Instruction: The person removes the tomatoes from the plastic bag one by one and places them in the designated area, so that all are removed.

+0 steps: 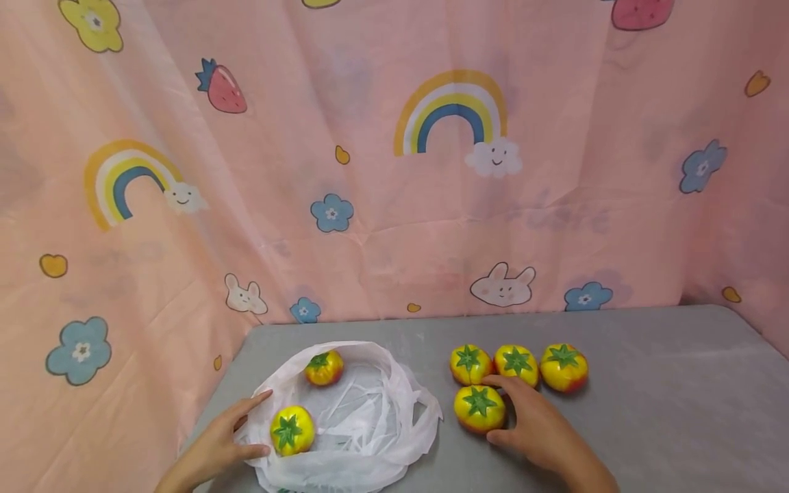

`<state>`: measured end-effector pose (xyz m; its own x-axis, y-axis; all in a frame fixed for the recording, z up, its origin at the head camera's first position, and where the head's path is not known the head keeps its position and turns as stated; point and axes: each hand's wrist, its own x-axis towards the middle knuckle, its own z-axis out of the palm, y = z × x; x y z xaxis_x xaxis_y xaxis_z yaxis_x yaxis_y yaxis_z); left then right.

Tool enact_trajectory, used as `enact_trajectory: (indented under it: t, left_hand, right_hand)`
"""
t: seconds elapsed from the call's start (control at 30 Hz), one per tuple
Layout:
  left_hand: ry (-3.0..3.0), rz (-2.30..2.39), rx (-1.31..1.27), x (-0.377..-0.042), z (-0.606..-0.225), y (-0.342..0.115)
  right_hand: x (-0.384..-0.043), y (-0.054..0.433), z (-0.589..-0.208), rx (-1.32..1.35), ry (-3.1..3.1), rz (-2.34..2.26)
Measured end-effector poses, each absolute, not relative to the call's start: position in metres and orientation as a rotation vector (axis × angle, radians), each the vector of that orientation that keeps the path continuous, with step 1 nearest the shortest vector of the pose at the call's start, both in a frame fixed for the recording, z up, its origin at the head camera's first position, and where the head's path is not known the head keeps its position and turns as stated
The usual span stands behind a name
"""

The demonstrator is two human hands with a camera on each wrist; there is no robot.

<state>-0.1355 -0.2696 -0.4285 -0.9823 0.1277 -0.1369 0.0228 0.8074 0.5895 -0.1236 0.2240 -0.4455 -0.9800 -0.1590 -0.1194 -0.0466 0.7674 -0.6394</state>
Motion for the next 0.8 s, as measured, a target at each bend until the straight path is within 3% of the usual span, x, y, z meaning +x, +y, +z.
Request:
enact_trajectory:
  t: [0.53, 0.8]
  left_hand:
    - [2.811, 0.943, 0.119, -0.134, -0.427, -0.268]
    - [2.799, 0.944, 0.107, -0.133, -0.424, -0.267]
  right_hand:
    - [-0.121, 0.228, -0.442, -0.181, 2.829, -0.978]
    - [-0.112, 0.219, -0.416, -0.224, 2.965, -0.950]
